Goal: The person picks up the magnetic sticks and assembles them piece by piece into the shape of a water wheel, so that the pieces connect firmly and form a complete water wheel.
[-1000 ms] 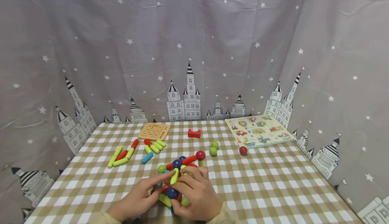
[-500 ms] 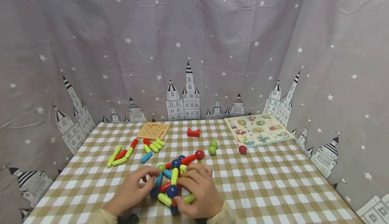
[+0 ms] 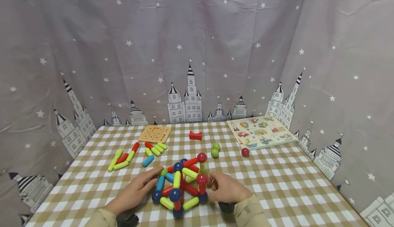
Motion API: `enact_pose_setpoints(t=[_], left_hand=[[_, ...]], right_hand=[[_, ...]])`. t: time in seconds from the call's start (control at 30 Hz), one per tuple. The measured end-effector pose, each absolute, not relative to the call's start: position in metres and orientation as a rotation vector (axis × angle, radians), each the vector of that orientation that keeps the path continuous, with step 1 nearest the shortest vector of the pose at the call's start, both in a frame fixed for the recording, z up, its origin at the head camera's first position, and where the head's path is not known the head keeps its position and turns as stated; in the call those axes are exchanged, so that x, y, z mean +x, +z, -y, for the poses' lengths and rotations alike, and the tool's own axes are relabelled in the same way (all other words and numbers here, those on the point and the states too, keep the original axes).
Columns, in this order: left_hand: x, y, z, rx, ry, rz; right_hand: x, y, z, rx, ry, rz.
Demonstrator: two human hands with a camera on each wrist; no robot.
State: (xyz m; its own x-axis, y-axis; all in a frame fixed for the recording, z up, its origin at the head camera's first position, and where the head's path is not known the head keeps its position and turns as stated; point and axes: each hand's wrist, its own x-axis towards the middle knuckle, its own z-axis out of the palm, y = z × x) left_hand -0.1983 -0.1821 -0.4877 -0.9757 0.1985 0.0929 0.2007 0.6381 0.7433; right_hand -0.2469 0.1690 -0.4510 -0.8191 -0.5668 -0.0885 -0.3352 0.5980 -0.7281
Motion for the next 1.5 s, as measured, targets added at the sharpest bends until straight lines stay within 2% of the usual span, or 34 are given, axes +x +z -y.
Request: enact_pose_setpoints(t=[0.33, 0.8, 1.1, 1.33, 1.5], left_hand=[[-0.198, -0.483, 0.176, -0.085, -1.24, 2.763], [-0.192, -0.476, 0.183, -0.237, -1.32, 2.914], [-0.218, -0.476, 0.207, 0.288, -1.118, 2.633], [-0.247, -0.483, 0.22, 0.273, -0.983, 2.793], [-0.243, -0.475, 0.213, 0.188, -0.919, 2.797]], right_hand=[[-0.255, -0.462, -0.169, -0.866, -1.096, -2.493], [-0.266, -0.475, -0.164, -0.778, -1.195, -2.619], [-0.267, -0.475, -0.162, -0.772, -1.181, -2.655], [-0.27, -0.482, -0.164, -0.781, -1.191, -2.634], [-0.27, -0.483, -0.165, -0.791, -1.197, -2.634]])
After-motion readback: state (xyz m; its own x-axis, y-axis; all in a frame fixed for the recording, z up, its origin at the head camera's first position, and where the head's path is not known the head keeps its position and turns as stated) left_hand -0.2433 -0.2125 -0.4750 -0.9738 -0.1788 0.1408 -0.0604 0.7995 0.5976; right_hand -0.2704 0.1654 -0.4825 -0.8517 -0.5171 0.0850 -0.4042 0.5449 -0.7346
